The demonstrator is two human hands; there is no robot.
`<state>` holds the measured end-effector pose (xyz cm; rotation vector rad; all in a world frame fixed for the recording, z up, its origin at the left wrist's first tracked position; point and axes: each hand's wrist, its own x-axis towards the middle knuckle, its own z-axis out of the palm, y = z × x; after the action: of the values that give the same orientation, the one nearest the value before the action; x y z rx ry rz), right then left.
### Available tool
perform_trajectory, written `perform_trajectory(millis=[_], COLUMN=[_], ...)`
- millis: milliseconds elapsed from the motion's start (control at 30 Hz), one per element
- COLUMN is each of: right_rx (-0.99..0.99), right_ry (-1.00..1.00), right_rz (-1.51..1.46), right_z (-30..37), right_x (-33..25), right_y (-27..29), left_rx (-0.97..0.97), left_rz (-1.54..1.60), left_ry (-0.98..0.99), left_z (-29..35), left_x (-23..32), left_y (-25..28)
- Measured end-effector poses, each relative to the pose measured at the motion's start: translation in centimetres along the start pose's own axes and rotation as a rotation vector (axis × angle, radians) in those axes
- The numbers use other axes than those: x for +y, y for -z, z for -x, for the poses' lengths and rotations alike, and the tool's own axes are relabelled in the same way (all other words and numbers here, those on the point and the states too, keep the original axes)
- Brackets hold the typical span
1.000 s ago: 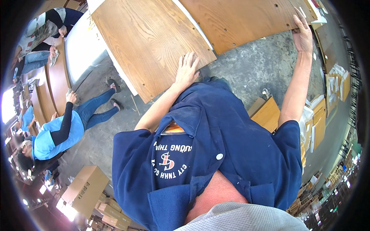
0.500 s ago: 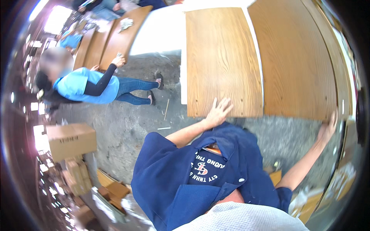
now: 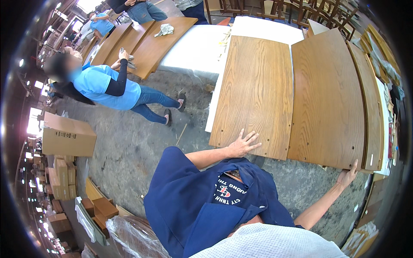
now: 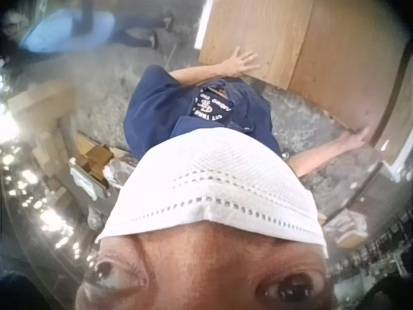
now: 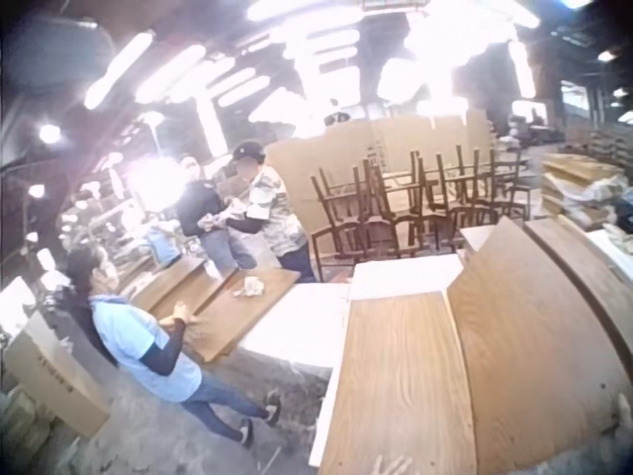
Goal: The person repeatedly picks up, flips, and places flat wooden panels and boards on the floor and on a workbench. They handle the panels one at a time, turning them over and moving them between locations in a cluttered workshop.
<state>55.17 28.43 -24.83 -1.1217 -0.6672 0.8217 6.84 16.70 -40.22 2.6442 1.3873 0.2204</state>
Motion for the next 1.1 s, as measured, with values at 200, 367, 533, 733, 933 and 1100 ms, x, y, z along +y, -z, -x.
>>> perform_trajectory(millis=[200, 367, 533, 733, 933, 1100], right_rx=[-0.003, 0.001, 0.15, 0.435, 0.731, 0.981], right_ry=[0.027, -0.002, -0.176, -0.656, -1.126, -1.195], right_rz=[0.08, 0.024, 0.143, 0.503, 0.578, 0.37], right_z=[1.5, 6.3, 16.2, 33.9, 52.4, 63.0], right_x=[1.3, 2.0, 4.9, 11.7, 15.8, 17.8], right_y=[1.7, 4.2, 7.6, 14.4, 18.6, 19.2], left_rx=[-0.025, -0.073, -0.093, -0.155, -0.257, -0.424], left_rz=[0.084, 0.169, 0.144, 0.227, 0.337, 0.325], left_ry=[0.044, 0.059, 0.063, -0.103, -0.421, -0.646], left_z=[0.3, 0.8, 0.9, -0.8, -2.1, -2.7], left_x=[0.5, 1.0, 2.5, 4.3, 7.8, 12.9], left_y=[0.8, 1.7, 1.9, 0.6, -0.2, -1.5])
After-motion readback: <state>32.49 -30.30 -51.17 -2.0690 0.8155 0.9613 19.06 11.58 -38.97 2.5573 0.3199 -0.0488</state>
